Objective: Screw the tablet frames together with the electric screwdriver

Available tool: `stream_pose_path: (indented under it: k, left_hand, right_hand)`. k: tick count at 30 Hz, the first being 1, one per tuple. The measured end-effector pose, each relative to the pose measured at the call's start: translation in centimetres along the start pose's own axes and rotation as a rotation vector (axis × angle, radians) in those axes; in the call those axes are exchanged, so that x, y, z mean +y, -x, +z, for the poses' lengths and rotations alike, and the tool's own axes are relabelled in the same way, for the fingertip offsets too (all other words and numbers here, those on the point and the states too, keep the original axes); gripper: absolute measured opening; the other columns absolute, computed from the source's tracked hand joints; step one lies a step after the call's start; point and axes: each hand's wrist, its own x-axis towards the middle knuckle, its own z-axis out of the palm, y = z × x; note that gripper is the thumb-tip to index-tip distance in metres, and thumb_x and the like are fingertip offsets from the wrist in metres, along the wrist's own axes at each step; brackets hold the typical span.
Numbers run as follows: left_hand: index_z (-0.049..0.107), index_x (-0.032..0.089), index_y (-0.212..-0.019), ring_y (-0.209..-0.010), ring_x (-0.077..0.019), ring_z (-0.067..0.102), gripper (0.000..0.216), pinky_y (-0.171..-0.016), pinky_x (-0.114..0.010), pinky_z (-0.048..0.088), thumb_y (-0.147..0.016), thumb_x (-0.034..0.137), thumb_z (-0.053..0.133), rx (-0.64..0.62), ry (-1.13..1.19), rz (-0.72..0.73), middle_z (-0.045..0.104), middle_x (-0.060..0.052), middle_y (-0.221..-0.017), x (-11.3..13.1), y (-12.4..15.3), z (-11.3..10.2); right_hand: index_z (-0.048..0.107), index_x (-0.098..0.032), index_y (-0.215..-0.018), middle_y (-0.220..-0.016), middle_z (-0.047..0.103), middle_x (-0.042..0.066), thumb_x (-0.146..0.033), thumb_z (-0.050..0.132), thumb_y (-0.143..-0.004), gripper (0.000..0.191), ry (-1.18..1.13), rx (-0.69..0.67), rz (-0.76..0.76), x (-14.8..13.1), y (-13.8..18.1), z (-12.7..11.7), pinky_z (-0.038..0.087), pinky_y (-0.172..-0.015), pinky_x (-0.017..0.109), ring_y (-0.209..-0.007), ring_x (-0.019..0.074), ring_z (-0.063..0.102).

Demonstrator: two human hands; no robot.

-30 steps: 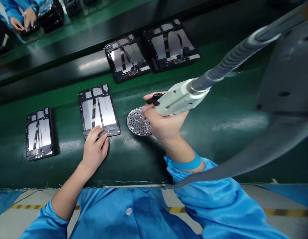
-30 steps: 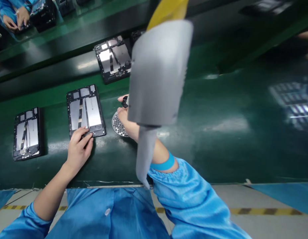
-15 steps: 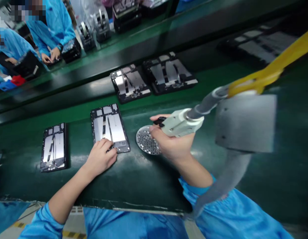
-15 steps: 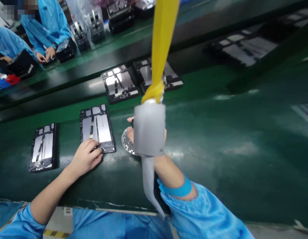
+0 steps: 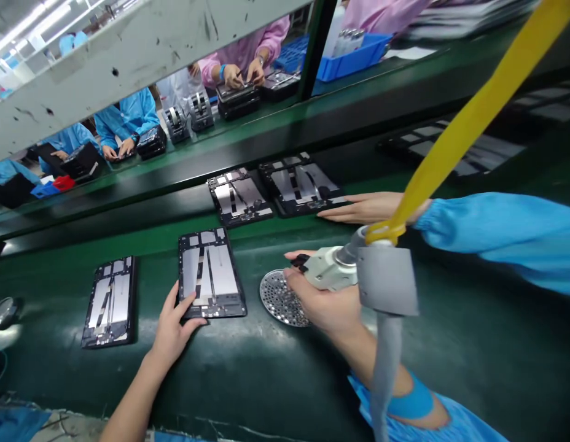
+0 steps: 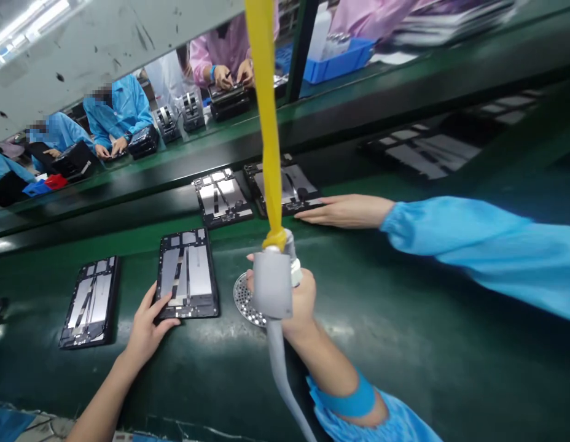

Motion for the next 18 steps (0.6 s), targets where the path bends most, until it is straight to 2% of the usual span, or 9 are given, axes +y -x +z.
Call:
stream_pose_path:
  k: [2,4,7,9,11,15,18]
  left_hand:
    - [0.075,0.028,-0.140,-0.158,-0.0397,0.050,0.064,-0.127,-0.053,0.049,-0.087,0.059,0.091,0.089,0.262,-0.170,0.048,-0.015,-0.172,1.1,-0.4,-0.2]
    - [0.069,0.028,-0.147,-0.146,-0.0365,0.063,0.079,-0.111,-0.044,0.061,-0.081,0.061,0.095,0.168,0.540,-0.385,0.056,-0.017,-0.165,2.5,-1.1,-0.9]
    - [0.067,0.027,-0.147,-0.110,-0.0245,0.078,0.086,-0.084,-0.027,0.063,-0.073,0.054,0.102,0.208,0.839,-0.621,0.074,-0.014,-0.137,4.0,-2.2,-3.3]
    - [0.071,0.025,-0.138,-0.091,-0.0181,0.077,0.082,-0.074,-0.022,0.061,-0.067,0.045,0.106,0.232,0.919,-0.648,0.078,-0.008,-0.115,4.1,-3.2,-5.8]
    - [0.074,0.022,-0.131,-0.081,-0.0166,0.074,0.073,-0.070,-0.022,0.061,-0.067,0.035,0.106,0.268,0.945,-0.626,0.077,-0.005,-0.102,3.4,-4.7,-8.7]
    - [0.074,0.016,-0.123,-0.083,-0.0201,0.076,0.044,-0.072,-0.028,0.065,-0.081,0.010,0.086,0.415,0.877,-0.599,0.078,-0.009,-0.102,0.7,-10.2,-14.7]
    - [0.070,0.013,-0.118,-0.081,-0.0161,0.074,0.027,-0.073,-0.027,0.064,-0.094,0.002,0.068,0.528,0.770,-0.640,0.075,-0.008,-0.099,-1.8,-15.1,-18.1]
  right_hand:
    - [0.081,-0.018,-0.091,-0.075,0.074,0.008,-0.029,0.083,-0.073,0.021,-0.019,-0.001,-0.031,-0.2,0.0,0.0,0.058,-0.057,0.035,-0.062,0.0207,0.064]
    - [0.081,-0.019,-0.090,-0.074,0.075,0.007,-0.029,0.085,-0.073,0.020,-0.044,-0.009,-0.073,-0.3,0.0,0.1,0.058,-0.054,0.034,-0.060,0.0210,0.064]
    - [0.082,-0.019,-0.091,-0.076,0.076,0.008,-0.033,0.086,-0.075,0.021,-0.087,-0.030,-0.104,0.1,0.1,0.3,0.057,-0.052,0.033,-0.061,0.0223,0.067]
    - [0.081,-0.018,-0.090,-0.076,0.076,0.008,-0.035,0.086,-0.076,0.023,-0.107,-0.073,-0.094,0.7,0.2,0.5,0.058,-0.054,0.032,-0.062,0.0224,0.068]
    - [0.079,-0.019,-0.086,-0.072,0.073,0.005,-0.036,0.087,-0.074,0.023,-0.115,-0.112,-0.080,1.4,0.1,0.8,0.058,-0.055,0.031,-0.060,0.0209,0.067]
    - [0.069,-0.020,-0.071,-0.061,0.063,0.001,-0.035,0.085,-0.072,0.021,-0.123,-0.128,-0.080,1.8,-0.4,1.2,0.047,-0.048,0.027,-0.053,0.0160,0.056]
    - [0.067,-0.021,-0.069,-0.060,0.061,0.000,-0.035,0.082,-0.071,0.020,-0.080,-0.137,-0.128,1.3,-0.7,1.3,0.044,-0.047,0.026,-0.052,0.0156,0.055]
